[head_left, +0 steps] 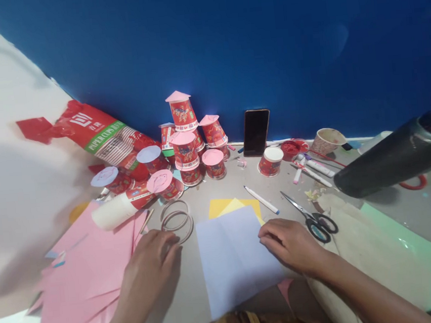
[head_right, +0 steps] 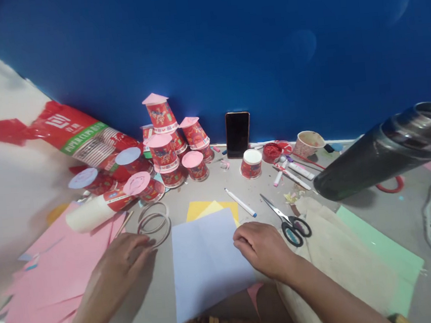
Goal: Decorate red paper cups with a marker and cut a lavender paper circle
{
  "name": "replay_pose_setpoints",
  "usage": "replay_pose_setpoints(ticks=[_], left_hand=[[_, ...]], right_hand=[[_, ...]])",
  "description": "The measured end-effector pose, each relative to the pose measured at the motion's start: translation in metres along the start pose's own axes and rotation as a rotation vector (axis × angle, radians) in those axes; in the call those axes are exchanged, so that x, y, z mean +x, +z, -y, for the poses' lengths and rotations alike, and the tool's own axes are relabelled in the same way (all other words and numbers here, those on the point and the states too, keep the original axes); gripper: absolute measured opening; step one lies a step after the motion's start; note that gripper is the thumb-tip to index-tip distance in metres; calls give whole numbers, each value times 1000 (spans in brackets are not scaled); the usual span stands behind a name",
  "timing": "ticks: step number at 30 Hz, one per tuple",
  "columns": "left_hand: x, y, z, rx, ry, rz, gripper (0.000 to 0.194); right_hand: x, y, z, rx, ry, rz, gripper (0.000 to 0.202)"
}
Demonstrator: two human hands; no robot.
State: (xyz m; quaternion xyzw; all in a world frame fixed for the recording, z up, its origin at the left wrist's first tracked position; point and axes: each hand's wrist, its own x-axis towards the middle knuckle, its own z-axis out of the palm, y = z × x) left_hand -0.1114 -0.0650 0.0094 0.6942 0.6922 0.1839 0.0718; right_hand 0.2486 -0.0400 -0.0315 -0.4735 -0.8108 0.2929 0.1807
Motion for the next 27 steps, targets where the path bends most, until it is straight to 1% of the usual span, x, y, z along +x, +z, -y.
replay_pose_setpoints(ticks=[3,6,8,10,11,13,14,15,16,18,20,21,23,25,27], left_hand=[[2,7,9,22,104,62,26],[3,14,13,32,128,55,28],[2,13,13,31,161,35,30],[2,8,9,38,207,-38,31],[1,5,4,44,229,-93,30],[0,2,-13,42,303,-188,27],[0,2,-26,20,355,-199,24],[-1,5,-39,-12,424,-185,22],[-1,10,-53,-50,494,-143,20],[-1,25,-78,-110,611,-57,22],[1,41,-95,-103,663,19,27],[2,47,-99,-82,676,57,29],[4,57,-101,-39,685,101,30],[4,63,-98,-23,686,103,30],[3,66,-94,-48,669,75,25]], right_hand=[[1,-1,2,-3,4,3,16],[2,-3,4,0,1,-3,16],[2,-3,5,-3,-1,-4,16],[3,-4,6,-9,3,0,15],[3,-4,6,-11,8,3,14],[4,-5,7,-10,17,3,13],[4,-5,7,-7,21,2,12],[4,-6,8,-4,25,1,12],[4,-7,9,-3,32,1,11],[4,-8,12,-12,47,4,10],[3,-10,14,-28,54,16,10],[3,-10,14,-33,56,23,10],[3,-11,14,-34,61,30,10],[4,-10,13,-38,68,19,10],[4,-10,12,-64,55,-1,12]])
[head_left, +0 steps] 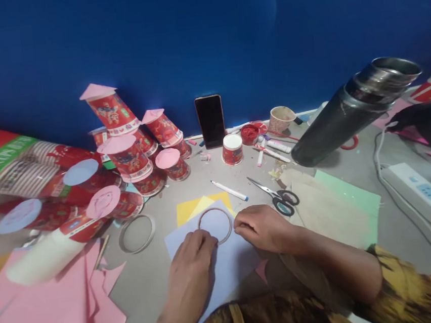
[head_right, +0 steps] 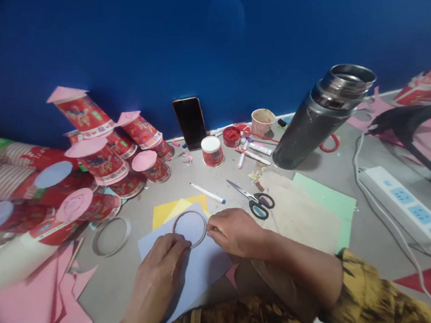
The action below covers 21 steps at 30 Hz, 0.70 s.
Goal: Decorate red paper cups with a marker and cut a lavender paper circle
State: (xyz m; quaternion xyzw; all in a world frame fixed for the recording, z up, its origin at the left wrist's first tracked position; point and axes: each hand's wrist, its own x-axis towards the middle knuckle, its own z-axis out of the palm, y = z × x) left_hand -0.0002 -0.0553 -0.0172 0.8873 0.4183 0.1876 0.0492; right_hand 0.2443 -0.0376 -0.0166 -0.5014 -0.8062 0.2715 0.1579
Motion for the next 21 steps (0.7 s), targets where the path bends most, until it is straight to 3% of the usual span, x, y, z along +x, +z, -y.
replay_pose_setpoints(ticks=[5,11,16,21], left_hand=[[-4,4,-2,-49,-70,-99,19],[-5,7,1,-94,-99,-115,14],[-7,12,2,-52,-178,-142,30],[-6,13,2,-23,-206,-130,35]], right_hand=[[-4,-1,6,-102,-41,13,23],[-17,-13,29,-263,-86,112,9],[-18,-17,30,-247,-101,202,7],[-16,-10,22,-222,-122,142,16]])
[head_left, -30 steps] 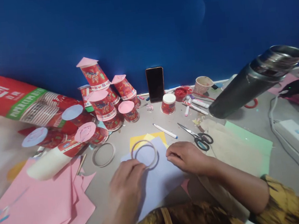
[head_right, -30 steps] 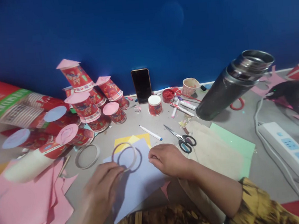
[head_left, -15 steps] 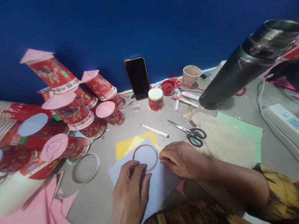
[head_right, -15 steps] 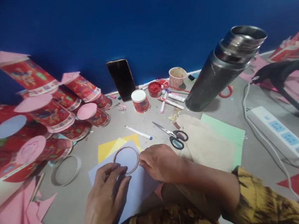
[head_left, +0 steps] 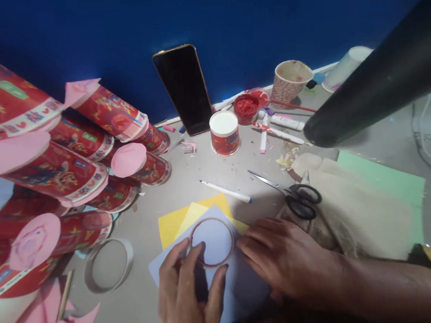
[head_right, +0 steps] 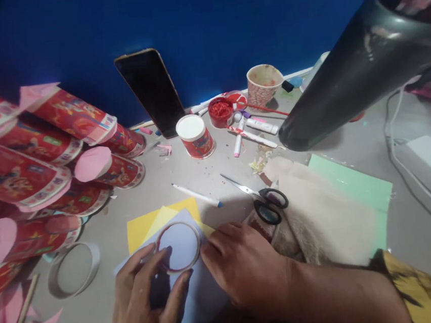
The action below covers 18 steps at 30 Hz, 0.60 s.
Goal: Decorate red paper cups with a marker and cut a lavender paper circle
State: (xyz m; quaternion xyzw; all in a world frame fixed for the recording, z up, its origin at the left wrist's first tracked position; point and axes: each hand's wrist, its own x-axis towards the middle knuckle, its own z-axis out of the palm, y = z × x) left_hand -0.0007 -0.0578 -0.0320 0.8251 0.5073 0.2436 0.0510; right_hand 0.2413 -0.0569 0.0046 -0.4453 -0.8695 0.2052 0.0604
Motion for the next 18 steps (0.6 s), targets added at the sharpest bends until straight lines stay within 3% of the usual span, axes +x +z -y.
replay_pose_setpoints(ticks=[4,8,18], left_hand=[[-4,1,1,3,-6,37,37],[-8,2,2,25,-86,58,35],[-6,3,13,24,18,91,57]], right_hand=[[-1,6,-1,-19,-42,-122,18],[-2,13,-1,44,14,-226,17],[1,15,0,113,59,-268,14]])
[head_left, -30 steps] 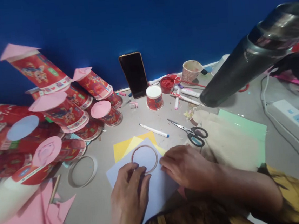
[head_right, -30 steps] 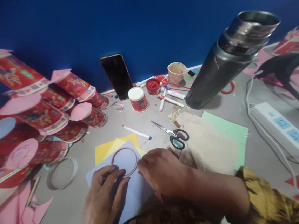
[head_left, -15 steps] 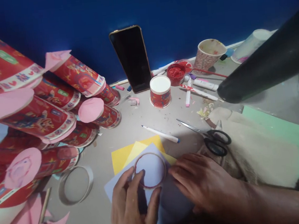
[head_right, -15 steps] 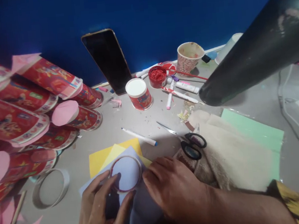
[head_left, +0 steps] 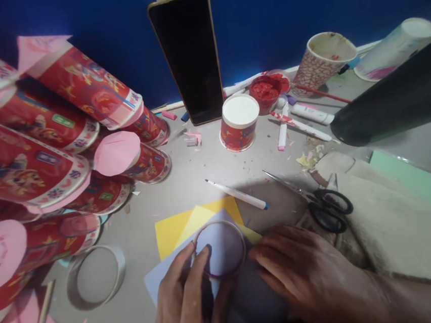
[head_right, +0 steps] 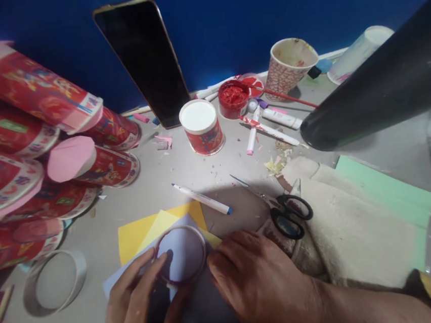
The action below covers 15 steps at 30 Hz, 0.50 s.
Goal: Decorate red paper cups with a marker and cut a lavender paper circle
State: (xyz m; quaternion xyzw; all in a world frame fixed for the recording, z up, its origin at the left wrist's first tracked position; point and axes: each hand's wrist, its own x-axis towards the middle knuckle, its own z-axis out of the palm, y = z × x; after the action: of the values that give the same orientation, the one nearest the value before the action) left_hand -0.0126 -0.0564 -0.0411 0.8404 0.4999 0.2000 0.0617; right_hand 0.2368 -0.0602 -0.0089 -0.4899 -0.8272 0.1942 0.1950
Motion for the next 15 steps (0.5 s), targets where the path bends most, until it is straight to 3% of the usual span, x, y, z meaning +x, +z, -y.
replay_pose_setpoints(ticks=[10,15], left_hand=[[5,-2,-7,-18,-69,3,56],[8,-3,-10,-43,-75,-17,56]], right_hand=[[1,-7,-1,-90,-74,186,9],[2,-7,-2,-63,-53,193,6]])
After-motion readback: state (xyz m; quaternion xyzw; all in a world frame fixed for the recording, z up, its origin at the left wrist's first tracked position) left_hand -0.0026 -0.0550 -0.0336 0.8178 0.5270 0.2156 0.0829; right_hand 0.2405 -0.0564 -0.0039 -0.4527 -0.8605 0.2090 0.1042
